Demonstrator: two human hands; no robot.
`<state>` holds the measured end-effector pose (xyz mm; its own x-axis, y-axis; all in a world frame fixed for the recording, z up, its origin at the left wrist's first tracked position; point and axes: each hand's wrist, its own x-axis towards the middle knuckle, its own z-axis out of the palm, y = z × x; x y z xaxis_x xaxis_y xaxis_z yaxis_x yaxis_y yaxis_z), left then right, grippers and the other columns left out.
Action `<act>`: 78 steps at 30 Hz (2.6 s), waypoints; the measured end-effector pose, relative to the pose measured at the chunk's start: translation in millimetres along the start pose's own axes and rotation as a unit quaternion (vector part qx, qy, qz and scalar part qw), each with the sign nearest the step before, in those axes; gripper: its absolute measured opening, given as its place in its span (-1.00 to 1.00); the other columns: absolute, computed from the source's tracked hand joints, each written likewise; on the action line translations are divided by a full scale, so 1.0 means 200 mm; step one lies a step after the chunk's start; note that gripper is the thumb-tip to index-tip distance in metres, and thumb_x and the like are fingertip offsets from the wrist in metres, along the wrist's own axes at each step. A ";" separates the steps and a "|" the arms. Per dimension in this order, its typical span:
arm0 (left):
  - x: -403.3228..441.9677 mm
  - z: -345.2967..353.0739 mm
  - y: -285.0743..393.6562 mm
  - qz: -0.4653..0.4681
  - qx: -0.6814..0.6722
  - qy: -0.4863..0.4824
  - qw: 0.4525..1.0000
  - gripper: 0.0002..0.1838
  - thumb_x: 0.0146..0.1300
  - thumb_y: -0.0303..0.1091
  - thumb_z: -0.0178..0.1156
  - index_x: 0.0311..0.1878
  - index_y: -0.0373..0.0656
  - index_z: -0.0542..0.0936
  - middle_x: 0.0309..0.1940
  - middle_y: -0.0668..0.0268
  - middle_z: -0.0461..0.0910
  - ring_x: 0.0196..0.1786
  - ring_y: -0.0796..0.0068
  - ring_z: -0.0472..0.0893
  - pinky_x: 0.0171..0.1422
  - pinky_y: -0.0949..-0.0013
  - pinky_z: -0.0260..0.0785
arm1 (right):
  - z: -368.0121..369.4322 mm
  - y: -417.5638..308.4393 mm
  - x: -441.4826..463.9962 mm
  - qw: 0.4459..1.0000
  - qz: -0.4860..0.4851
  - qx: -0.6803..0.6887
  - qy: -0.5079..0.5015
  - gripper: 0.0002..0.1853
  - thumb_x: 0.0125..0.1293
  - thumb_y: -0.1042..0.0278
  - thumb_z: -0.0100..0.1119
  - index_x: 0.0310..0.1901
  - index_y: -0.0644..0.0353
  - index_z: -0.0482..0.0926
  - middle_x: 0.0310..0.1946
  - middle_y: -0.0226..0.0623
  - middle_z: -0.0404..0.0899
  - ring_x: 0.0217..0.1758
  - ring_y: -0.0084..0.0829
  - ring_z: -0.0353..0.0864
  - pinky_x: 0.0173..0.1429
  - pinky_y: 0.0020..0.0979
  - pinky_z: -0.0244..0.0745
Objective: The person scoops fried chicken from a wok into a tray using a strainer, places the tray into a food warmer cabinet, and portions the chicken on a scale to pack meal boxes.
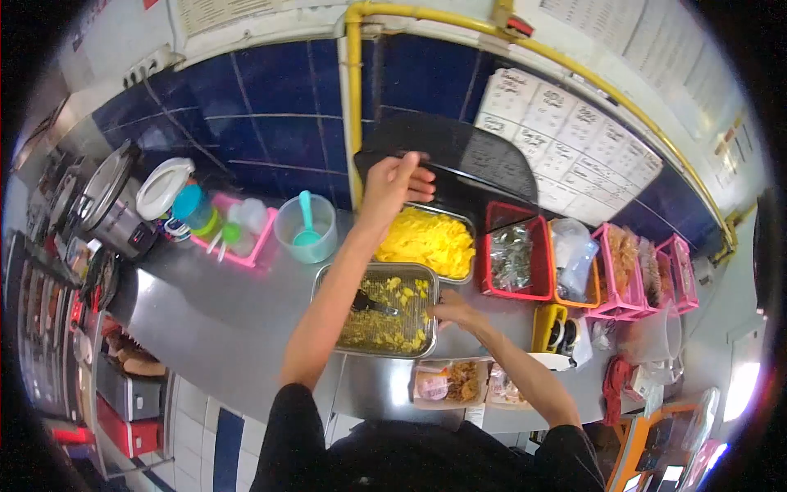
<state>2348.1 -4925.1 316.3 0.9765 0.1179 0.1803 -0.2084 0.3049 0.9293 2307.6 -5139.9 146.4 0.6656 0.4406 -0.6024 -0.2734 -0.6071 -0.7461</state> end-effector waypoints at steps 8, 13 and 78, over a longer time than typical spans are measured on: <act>-0.05 0.05 -0.06 0.046 -0.090 0.039 0.994 -0.62 0.46 -0.14 0.01 -0.05 -0.36 0.49 -0.37 0.09 0.63 -0.40 0.37 0.67 -0.33 0.39 0.59 | 0.67 -0.12 0.20 0.991 0.015 -0.022 -0.132 -0.57 0.12 0.30 0.28 0.03 0.29 0.56 -0.22 -0.15 0.66 -0.31 -0.35 0.70 -0.34 -0.35 0.70; -0.05 0.06 -0.07 0.028 -0.113 0.047 0.992 -0.59 0.45 -0.11 0.02 -0.02 -0.37 0.49 -0.33 0.06 0.65 -0.39 0.38 0.68 -0.31 0.40 0.59 | 1.18 0.05 0.33 0.937 -0.152 0.208 -0.237 -0.58 0.20 0.20 0.26 0.03 0.25 0.53 -0.25 -0.14 0.65 -0.36 -0.32 0.68 -0.38 -0.30 0.66; 0.65 0.05 -0.03 0.034 -0.149 0.071 0.986 -0.59 0.43 -0.15 0.05 -0.02 -0.41 0.35 -0.29 -0.10 0.62 -0.33 0.15 0.71 -0.33 0.30 0.64 | -0.38 0.37 0.73 0.983 0.002 0.142 -0.120 -0.50 0.26 0.41 0.09 0.24 0.16 0.27 0.01 -0.05 0.49 -0.13 -0.19 0.65 -0.16 -0.08 0.70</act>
<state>2476.2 -4922.0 337.3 0.9466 0.2722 0.1727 -0.3008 0.5538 0.7764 2437.6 -5170.3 25.4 0.4896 0.6028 -0.6300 -0.4814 -0.4156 -0.7717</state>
